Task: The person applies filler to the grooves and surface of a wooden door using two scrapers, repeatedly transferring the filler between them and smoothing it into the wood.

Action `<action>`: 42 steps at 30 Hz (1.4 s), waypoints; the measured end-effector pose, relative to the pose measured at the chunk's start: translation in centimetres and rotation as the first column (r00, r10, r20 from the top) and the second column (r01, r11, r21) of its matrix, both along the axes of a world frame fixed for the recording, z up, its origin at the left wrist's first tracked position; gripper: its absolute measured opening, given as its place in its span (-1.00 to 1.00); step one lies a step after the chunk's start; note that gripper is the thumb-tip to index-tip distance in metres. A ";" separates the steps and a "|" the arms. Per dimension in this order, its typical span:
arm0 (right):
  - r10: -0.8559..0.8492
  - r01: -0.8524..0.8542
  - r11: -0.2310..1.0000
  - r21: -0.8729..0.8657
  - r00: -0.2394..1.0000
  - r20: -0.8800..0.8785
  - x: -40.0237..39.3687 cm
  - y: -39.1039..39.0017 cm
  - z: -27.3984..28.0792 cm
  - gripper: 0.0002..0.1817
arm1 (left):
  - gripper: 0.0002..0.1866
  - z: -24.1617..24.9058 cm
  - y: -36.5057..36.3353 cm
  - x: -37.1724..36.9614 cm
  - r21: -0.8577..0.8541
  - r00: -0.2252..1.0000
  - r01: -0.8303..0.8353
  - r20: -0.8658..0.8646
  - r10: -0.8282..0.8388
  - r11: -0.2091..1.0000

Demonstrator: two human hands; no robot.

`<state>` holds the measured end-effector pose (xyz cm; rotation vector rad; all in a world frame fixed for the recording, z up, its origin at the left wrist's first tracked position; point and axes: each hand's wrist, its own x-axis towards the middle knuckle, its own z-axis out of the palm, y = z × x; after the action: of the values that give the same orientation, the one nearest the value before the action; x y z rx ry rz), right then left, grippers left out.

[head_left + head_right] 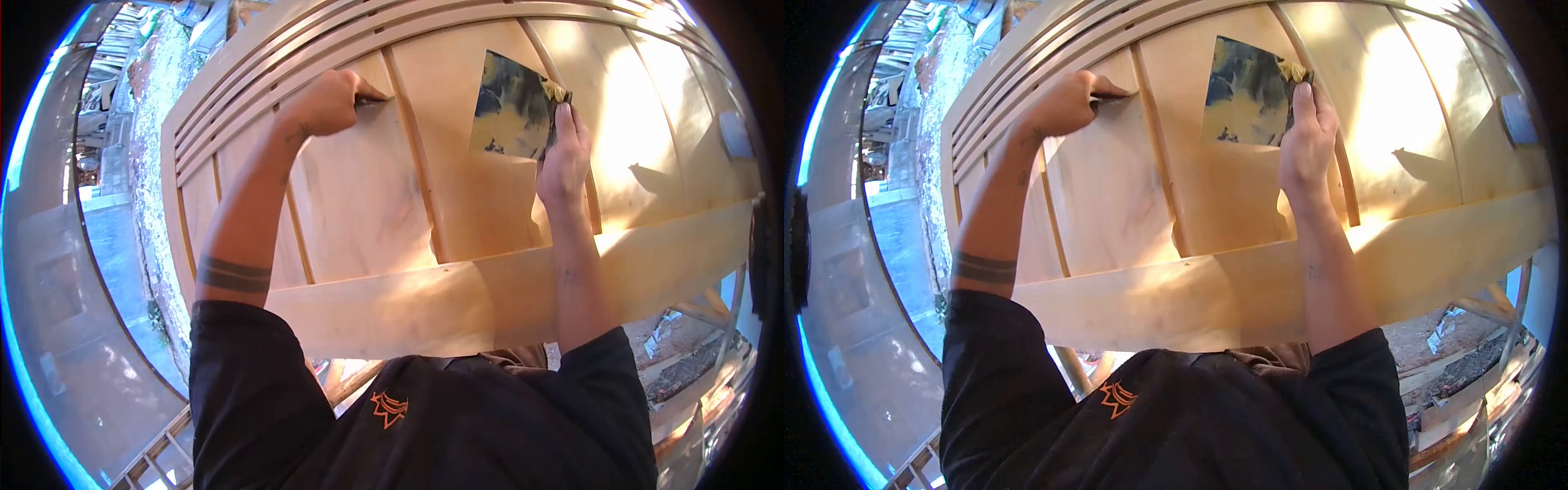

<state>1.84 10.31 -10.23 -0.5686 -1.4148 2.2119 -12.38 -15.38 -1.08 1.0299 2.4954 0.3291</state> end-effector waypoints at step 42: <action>0.068 -0.038 0.970 -0.239 0.990 0.120 0.3 -1.2 1.4 -0.63 | -0.48 -1.2 -3.3 -5.4 0.188 0.967 -0.120 -0.202 0.158 0.975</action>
<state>2.17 9.06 -8.82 -0.7730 -1.2471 2.4446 -17.76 -18.64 -2.30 1.0057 2.7841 0.5114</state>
